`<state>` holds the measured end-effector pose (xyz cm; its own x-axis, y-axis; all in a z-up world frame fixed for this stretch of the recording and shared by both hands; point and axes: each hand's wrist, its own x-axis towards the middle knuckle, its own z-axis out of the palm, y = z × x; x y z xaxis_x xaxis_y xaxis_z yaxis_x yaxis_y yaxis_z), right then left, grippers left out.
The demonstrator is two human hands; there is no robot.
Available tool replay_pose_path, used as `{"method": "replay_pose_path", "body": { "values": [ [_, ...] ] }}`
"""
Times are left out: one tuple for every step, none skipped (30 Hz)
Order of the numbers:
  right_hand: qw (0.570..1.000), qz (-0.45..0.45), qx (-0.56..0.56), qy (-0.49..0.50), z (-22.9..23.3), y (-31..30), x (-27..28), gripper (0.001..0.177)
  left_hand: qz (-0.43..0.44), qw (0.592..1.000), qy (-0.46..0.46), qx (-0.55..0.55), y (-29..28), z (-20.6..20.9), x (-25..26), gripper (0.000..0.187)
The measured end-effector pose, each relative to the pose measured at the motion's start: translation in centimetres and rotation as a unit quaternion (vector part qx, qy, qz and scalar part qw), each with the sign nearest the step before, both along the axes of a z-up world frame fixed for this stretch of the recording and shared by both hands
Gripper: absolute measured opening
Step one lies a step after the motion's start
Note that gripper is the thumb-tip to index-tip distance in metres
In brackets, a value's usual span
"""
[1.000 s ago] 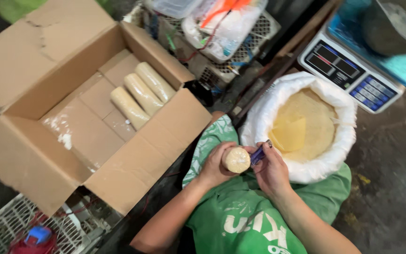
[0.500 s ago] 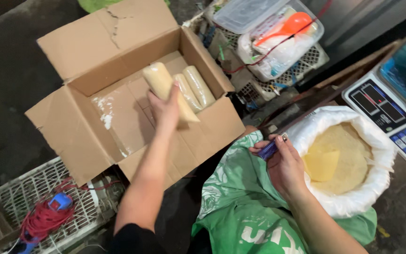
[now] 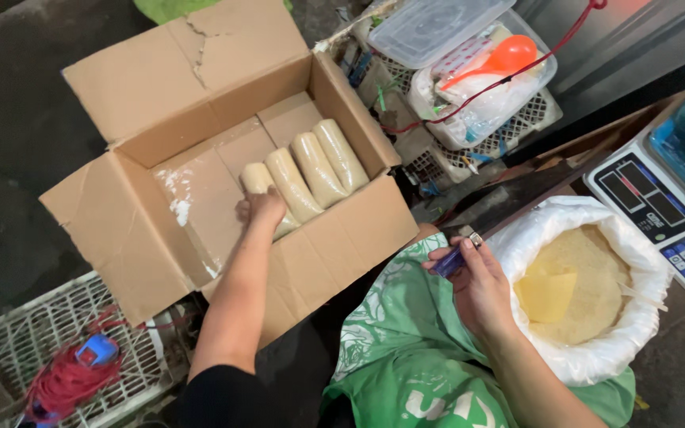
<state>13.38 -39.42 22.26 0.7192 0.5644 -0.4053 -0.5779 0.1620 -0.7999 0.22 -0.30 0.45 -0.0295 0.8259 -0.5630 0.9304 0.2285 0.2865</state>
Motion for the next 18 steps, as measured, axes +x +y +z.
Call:
{"method": "replay_pose_path", "body": {
  "values": [
    [1.0, -0.008, -0.008, -0.012, -0.2, 0.3, 0.2, 0.024, 0.009, 1.0, 0.02, -0.001, -0.4, 0.7, 0.2, 0.089],
    [0.999, -0.019, -0.017, -0.025, -0.4, 0.3, 0.5, 0.024, -0.011, 0.999, 0.03, -0.003, -0.8, 1.5, 0.2, 0.091],
    [0.994, -0.014, -0.06, -0.095, -0.4, 0.3, 1.1, 0.024, -0.031, 0.999, 0.041, -0.006, -1.0, 2.6, 0.0, 0.093],
    [0.981, -0.01, -0.105, -0.164, -0.6, 0.5, 2.0, 0.024, -0.051, 0.997, 0.052, -0.008, -1.2, 3.7, -0.1, 0.094],
    [0.961, -0.005, -0.15, -0.232, -0.7, 0.6, 2.9, 0.025, -0.056, 0.996, 0.025, 0.062, -1.8, 4.7, 0.2, 0.087],
    [0.943, -0.017, -0.204, -0.264, -0.7, 0.7, 4.4, 0.024, -0.059, 0.989, -0.002, 0.132, -2.5, 5.7, 0.4, 0.079],
    [0.92, -0.029, -0.258, -0.295, -0.8, 1.0, 6.3, 0.024, -0.062, 0.977, -0.03, 0.201, -3.3, 6.6, 0.7, 0.071],
    [0.909, -0.033, -0.251, -0.332, -0.8, 1.4, 8.2, 0.023, -0.083, 0.968, -0.105, 0.211, -3.8, 7.6, 1.4, 0.054],
    [0.896, -0.037, -0.244, -0.37, -1.0, 1.8, 10.0, 0.022, -0.104, 0.953, -0.179, 0.22, -4.3, 8.5, 2.1, 0.043],
    [0.886, -0.044, -0.248, -0.389, -1.2, 2.4, 11.7, 0.022, -0.122, 0.933, -0.252, 0.226, -4.9, 9.4, 2.6, 0.044],
    [0.876, -0.05, -0.252, -0.408, -1.5, 3.0, 13.5, 0.021, -0.15, 0.898, -0.338, 0.239, -6.0, 10.2, 3.2, 0.036],
    [0.875, -0.052, -0.244, -0.415, -1.9, 3.8, 15.1, 0.022, -0.175, 0.855, -0.42, 0.249, -7.6, 11.0, 3.9, 0.028],
    [0.873, -0.053, -0.236, -0.423, -2.5, 4.6, 16.5, 0.023, -0.198, 0.804, -0.498, 0.258, -9.3, 11.9, 4.5, 0.022],
    [0.873, -0.054, -0.226, -0.43, -3.0, 5.3, 17.6, 0.024, -0.205, 0.802, -0.514, 0.225, -10.9, 12.9, 4.8, 0.02],
    [0.865, -0.059, -0.229, -0.443, -3.6, 5.8, 18.6, 0.024, -0.213, 0.799, -0.529, 0.192, -12.5, 13.9, 5.1, 0.018],
    [0.858, -0.064, -0.232, -0.454, -4.3, 6.6, 19.3, 0.024, -0.185, 0.843, -0.493, 0.111, -13.9, 14.8, 5.3, 0.016],
    [0.85, -0.069, -0.234, -0.466, -5.0, 7.4, 19.8, 0.025, -0.156, 0.878, -0.451, 0.028, -15.2, 15.6, 5.8, 0.027],
    [0.829, -0.074, -0.243, -0.498, -5.7, 7.9, 20.2, 0.024, -0.156, 0.871, -0.466, 0.022, -16.4, 16.2, 6.3, 0.026]
  ]
}}
